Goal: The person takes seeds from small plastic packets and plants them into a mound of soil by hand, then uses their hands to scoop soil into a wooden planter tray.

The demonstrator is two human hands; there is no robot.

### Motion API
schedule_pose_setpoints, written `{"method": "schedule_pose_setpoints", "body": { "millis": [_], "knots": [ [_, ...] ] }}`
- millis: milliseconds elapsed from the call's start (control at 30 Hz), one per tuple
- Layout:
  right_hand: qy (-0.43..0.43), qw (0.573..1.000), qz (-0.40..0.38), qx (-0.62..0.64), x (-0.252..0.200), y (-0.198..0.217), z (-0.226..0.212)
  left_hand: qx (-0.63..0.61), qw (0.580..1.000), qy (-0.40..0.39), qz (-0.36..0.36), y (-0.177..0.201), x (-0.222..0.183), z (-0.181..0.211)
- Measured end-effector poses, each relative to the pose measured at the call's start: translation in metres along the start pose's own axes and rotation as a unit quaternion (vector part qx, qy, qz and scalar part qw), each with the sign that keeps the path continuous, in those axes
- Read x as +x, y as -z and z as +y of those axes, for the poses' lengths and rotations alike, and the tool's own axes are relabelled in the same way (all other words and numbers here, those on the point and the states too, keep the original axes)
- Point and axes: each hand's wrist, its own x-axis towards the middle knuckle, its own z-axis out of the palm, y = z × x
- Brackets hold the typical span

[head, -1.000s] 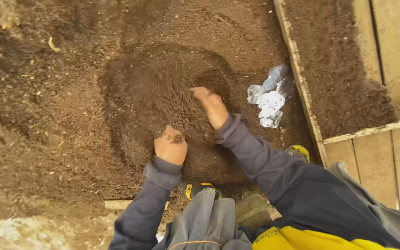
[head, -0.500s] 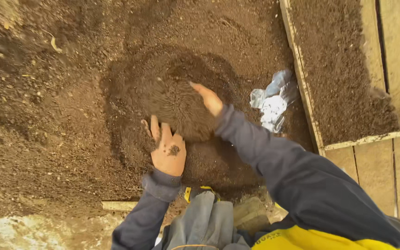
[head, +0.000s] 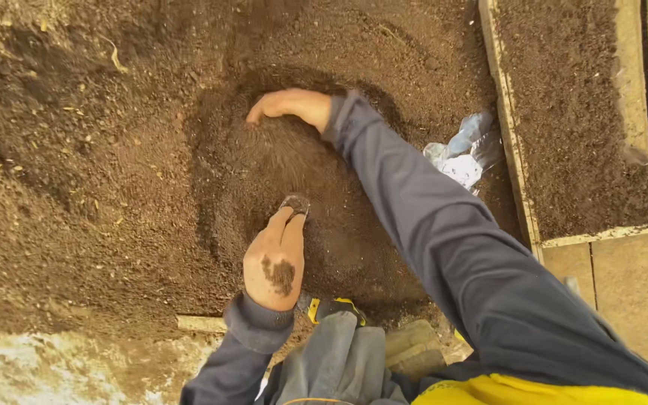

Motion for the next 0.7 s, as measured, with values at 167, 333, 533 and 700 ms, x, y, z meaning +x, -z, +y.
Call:
{"method": "schedule_pose_setpoints", "body": {
  "millis": [167,333,533,700],
  "knots": [
    [-0.057,0.951,0.079,0.295,-0.079,-0.044,0.04,0.064,0.997,0.002,0.033,-0.052,-0.03,-0.009],
    [0.125,0.825,0.038,0.55,-0.144,-0.092,-0.007,0.04,0.993,0.035,0.103,-0.042,0.002,0.018],
    [0.375,0.8,0.235,0.406,-0.129,-0.12,0.063,0.293,0.955,0.003,0.048,0.003,0.031,0.059],
    [0.034,0.885,0.237,-0.4,-0.138,-0.063,0.088,0.187,0.981,0.042,-0.035,-0.04,0.011,0.034]
  ]
}}
